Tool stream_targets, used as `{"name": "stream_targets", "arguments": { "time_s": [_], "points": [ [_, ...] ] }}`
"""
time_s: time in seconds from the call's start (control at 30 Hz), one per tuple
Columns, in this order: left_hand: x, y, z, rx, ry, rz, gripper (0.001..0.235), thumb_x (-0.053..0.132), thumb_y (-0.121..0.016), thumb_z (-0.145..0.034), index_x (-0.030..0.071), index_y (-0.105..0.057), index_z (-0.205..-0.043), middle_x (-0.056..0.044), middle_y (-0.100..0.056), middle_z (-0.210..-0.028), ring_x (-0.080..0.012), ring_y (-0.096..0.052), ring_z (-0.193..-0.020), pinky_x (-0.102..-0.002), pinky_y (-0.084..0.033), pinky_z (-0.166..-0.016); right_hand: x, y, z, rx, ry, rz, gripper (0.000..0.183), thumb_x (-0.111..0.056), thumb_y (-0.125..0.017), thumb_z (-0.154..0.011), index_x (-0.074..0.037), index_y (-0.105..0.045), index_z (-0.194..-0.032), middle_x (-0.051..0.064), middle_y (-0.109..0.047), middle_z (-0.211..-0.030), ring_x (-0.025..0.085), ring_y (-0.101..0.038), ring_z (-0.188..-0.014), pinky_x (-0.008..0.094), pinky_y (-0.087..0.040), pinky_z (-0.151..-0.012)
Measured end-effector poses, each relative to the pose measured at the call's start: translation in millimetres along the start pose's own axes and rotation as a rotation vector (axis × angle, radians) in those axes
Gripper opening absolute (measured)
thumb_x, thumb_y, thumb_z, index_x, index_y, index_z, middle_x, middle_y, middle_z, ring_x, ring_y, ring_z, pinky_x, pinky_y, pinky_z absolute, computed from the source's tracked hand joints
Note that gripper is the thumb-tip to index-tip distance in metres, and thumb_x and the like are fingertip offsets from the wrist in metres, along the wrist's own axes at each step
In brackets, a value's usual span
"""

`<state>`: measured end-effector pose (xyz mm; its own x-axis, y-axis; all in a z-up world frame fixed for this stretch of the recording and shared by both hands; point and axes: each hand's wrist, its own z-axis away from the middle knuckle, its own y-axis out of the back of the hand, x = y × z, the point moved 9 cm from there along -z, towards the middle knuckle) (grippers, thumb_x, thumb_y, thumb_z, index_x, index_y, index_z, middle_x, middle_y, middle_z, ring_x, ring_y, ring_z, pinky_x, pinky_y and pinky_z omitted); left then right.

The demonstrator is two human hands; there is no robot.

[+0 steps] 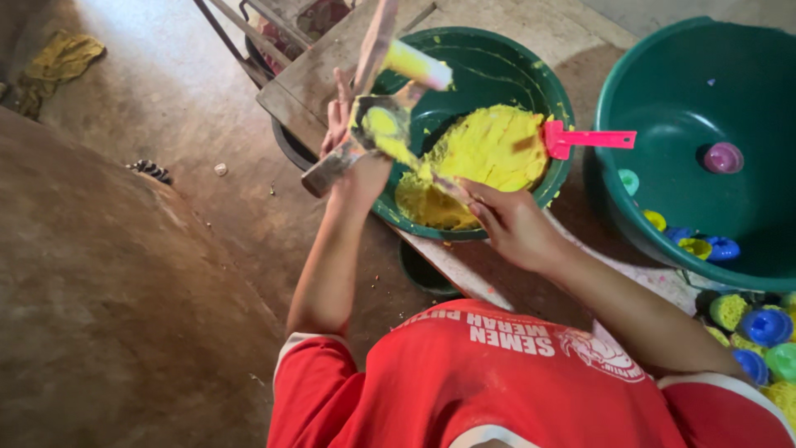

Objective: The person scoops yellow dough from a green bucket using a pink spatula and packs it into a handheld metal mold. They then press the filled mold onto a tray of colorful plastic bottle caps to form round dough pieces. The person repeats this cycle multiple times, filling the mold and pressing it onto the caps.

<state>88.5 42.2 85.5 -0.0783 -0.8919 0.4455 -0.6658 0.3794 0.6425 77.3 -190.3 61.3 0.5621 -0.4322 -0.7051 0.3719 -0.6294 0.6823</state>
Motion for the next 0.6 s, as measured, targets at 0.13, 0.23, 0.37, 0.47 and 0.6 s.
{"name": "stream_targets", "arguments": {
  "time_s": [0.13,0.23,0.37,0.47,0.6],
  "points": [
    [7,15,1,0.135,-0.191,-0.107,0.072,0.034,-0.082,-0.097,-0.003,-0.048,-0.149,-0.026,-0.043,-0.157,-0.0354,-0.062,-0.107,-0.042,-0.058,-0.078,-9,59,-8,-0.003,-0.003,0.001,0.026,-0.011,-0.062,-0.101,-0.001,-0.069,-0.125,0.017,-0.077,-0.111,0.026,-0.076,-0.093,0.034,-0.060,-0.080],
    [1,-12,11,-0.131,-0.035,-0.059,0.075,0.029,-0.076,-0.093,-0.003,-0.047,-0.155,-0.017,-0.058,-0.122,-0.0296,-0.067,-0.097,-0.042,-0.059,-0.070,-9,61,-23,-0.276,-0.176,0.507,0.033,-0.026,-0.061,-0.101,-0.018,-0.072,-0.131,0.016,-0.077,-0.095,0.032,-0.073,-0.080,0.041,-0.057,-0.072],
    [34,-6,22,-0.005,-0.365,0.014,0.045,0.022,-0.076,-0.082,0.011,-0.065,-0.124,-0.019,-0.052,-0.151,-0.0290,-0.068,-0.110,-0.038,-0.060,-0.084,-65,26,-33,-0.264,0.177,1.074,0.050,-0.015,-0.056,-0.096,-0.014,-0.060,-0.146,0.008,-0.072,-0.100,0.024,-0.073,-0.075,0.038,-0.058,-0.061],
    [14,-13,21,-0.099,-0.319,-0.024,0.051,0.021,-0.077,-0.076,0.007,-0.065,-0.123,-0.020,-0.059,-0.142,-0.0297,-0.069,-0.108,-0.039,-0.059,-0.084,-92,16,-17,-0.143,0.480,1.215,0.051,-0.015,-0.059,-0.088,-0.003,-0.061,-0.137,0.006,-0.069,-0.092,0.019,-0.070,-0.076,0.032,-0.057,-0.062],
    [-31,-9,26,-0.134,-0.186,0.091,0.052,0.015,-0.076,-0.075,0.006,-0.063,-0.125,-0.017,-0.060,-0.136,-0.0272,-0.068,-0.109,-0.037,-0.059,-0.086,-58,53,1,-0.180,0.236,1.114,0.051,-0.011,-0.057,-0.089,-0.007,-0.056,-0.140,0.006,-0.068,-0.098,0.021,-0.070,-0.081,0.034,-0.056,-0.062]
  ]
}}
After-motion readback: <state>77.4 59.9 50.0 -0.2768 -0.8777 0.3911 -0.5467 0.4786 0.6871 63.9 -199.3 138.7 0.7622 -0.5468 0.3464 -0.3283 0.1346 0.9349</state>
